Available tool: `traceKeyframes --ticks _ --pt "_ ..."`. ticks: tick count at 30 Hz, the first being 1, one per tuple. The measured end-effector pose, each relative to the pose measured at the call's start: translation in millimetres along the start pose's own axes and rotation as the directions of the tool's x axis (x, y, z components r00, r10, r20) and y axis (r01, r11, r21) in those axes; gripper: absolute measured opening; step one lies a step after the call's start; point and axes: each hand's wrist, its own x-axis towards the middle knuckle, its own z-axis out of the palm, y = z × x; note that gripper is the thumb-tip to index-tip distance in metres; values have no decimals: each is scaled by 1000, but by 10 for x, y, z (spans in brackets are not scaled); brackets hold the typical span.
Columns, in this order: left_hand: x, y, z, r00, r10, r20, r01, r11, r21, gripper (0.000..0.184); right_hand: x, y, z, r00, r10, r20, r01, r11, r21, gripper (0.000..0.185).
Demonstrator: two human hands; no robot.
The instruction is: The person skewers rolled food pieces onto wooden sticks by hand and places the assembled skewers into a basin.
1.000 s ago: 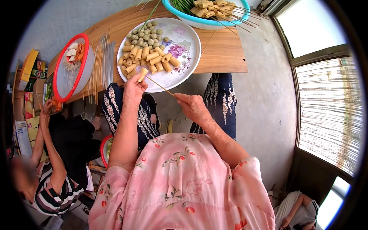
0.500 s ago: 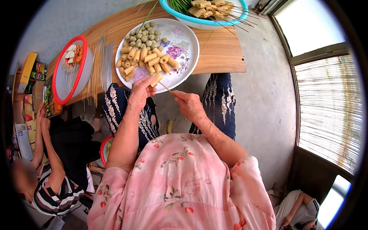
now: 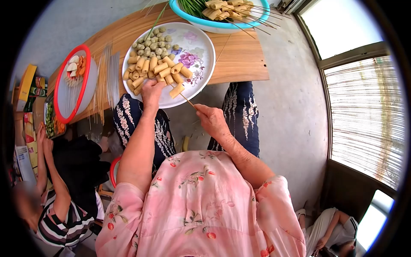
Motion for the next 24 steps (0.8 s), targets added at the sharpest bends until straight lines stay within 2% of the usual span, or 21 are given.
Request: traceKeyframes --ticks 2,4,5,8,15,24 --pt "-39 23 -35 993 -109 43 116 969 -219 24 5 -10 -20 1000 -11 3 11 1000 11 22" --pt "-116 95 -81 974 -209 86 225 874 -431 22 12 -11 -35 1000 -27 12 27 999 19 23" --pt "-143 83 -111 973 -195 121 229 846 -481 23 19 -14 -44 999 -38 18 37 999 20 23" --pt "-173 123 -218 941 -288 179 338 744 -576 27 25 -26 -56 998 -59 35 58 998 23 23" --pt "-142 50 -285 917 -304 258 399 689 -605 31 8 -62 -48 995 -60 85 56 997 57 24" --pt "-142 37 -297 919 -267 290 390 718 -576 20 -9 -110 -43 995 -34 95 28 998 59 24"
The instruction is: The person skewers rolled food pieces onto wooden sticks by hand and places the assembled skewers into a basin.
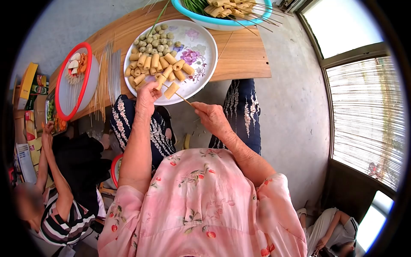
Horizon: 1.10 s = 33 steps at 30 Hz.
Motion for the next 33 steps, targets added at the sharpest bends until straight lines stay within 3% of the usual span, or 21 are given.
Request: traceKeyframes --ticks 9,12,18,21,24,27,30,33 --pt "-13 10 -25 967 -47 249 -6 978 208 14 43 -1 30 999 -28 -18 27 999 -28 22" --pt "-43 -13 -9 950 -20 311 -80 949 306 20 46 40 60 999 -14 -31 14 1000 -12 22" --pt "-161 12 98 986 42 161 -84 961 263 30 36 154 76 997 -9 -73 9 1000 0 22" --pt "17 -152 0 984 168 -57 -138 927 348 31 16 176 49 996 58 -61 -59 998 -17 22" --pt "225 -240 -36 865 485 -127 -265 658 705 31 11 153 14 990 141 -11 -141 990 -16 22" --pt "52 -101 85 821 560 -110 -287 571 769 25 1 196 44 998 34 -61 -35 999 -7 22" --pt "136 -194 80 672 736 -83 -368 429 825 24 2 178 33 997 54 -50 -56 998 -32 22" --pt "156 -193 54 751 657 -74 -247 383 890 27 -4 171 14 997 61 -45 -63 997 -41 22"
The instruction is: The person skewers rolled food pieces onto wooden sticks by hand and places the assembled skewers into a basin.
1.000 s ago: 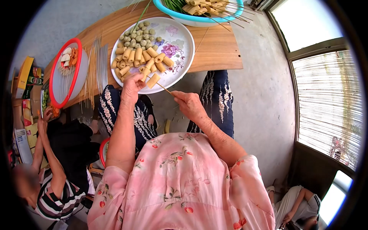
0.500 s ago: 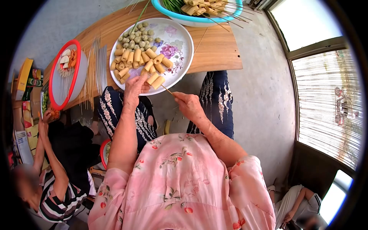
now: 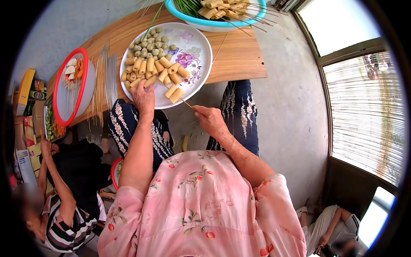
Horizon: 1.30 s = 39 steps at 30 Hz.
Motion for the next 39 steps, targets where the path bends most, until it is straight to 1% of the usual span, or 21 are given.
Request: traceKeyframes --ticks 3,6,9,11,12,13,15,18,24,27,39 --pt "15 -21 -2 1000 23 -6 -22 996 84 24 -14 -7 -12 1000 -9 -11 9 1000 5 22" --pt "8 -6 -27 994 106 40 -110 984 141 26 -18 -19 -13 1000 -9 -9 9 1000 0 22" --pt "14 -66 57 983 173 -58 -170 984 45 27 -26 -57 -10 1000 15 2 -15 1000 -4 22" --pt "68 -179 79 989 80 123 -66 991 -113 24 -18 -48 2 1000 1 2 -1 1000 1 22" --pt "85 -188 56 975 44 217 -3 983 -184 22 -14 -45 8 1000 -5 2 5 1000 4 22" --pt "84 -189 46 960 -27 278 116 944 -310 22 -14 -54 7 1000 -19 1 19 1000 5 22" --pt "78 -161 -2 897 -132 421 356 780 -514 24 -14 -76 2 999 -45 -1 45 999 8 22" --pt "30 34 -191 862 -180 473 463 660 -592 28 -8 -56 15 998 -58 10 58 998 16 22" --pt "25 52 -249 842 -177 509 489 648 -584 32 -8 -92 26 997 -69 38 68 997 23 23" --pt "27 47 -246 840 -186 509 501 626 -598 32 -8 -101 24 998 -48 51 46 998 33 23" --pt "63 21 -249 820 -215 530 545 577 -608 30 -10 -117 36 999 -39 38 38 998 41 23"
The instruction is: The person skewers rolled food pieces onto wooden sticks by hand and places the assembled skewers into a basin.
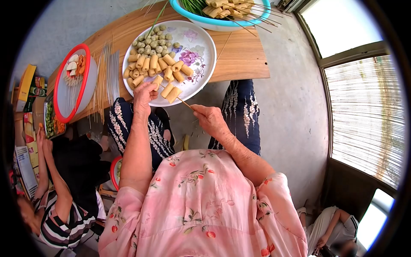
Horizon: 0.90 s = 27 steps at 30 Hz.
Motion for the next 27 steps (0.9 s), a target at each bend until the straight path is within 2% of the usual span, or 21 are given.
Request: traceKeyframes --ticks 6,15,18,21,24,27 --pt "-12 15 -13 999 -4 34 4 1000 1 26 -6 16 -5 1000 -4 6 4 1000 -1 23" --pt "-59 39 -15 970 -50 238 45 999 25 15 7 -3 9 1000 -1 -11 1 1000 -29 22" --pt "-115 91 7 963 -65 262 56 998 41 14 4 42 36 999 -7 -42 6 1000 -25 22" --pt "-51 21 -37 947 -73 311 60 997 50 22 19 24 56 997 -46 -63 44 999 -28 22" --pt "-50 48 0 954 -141 265 163 985 -62 27 18 0 81 998 -37 -54 38 999 12 22" --pt "-132 69 43 953 -83 292 160 955 -250 32 14 -47 77 1000 20 -22 -20 1000 13 22"
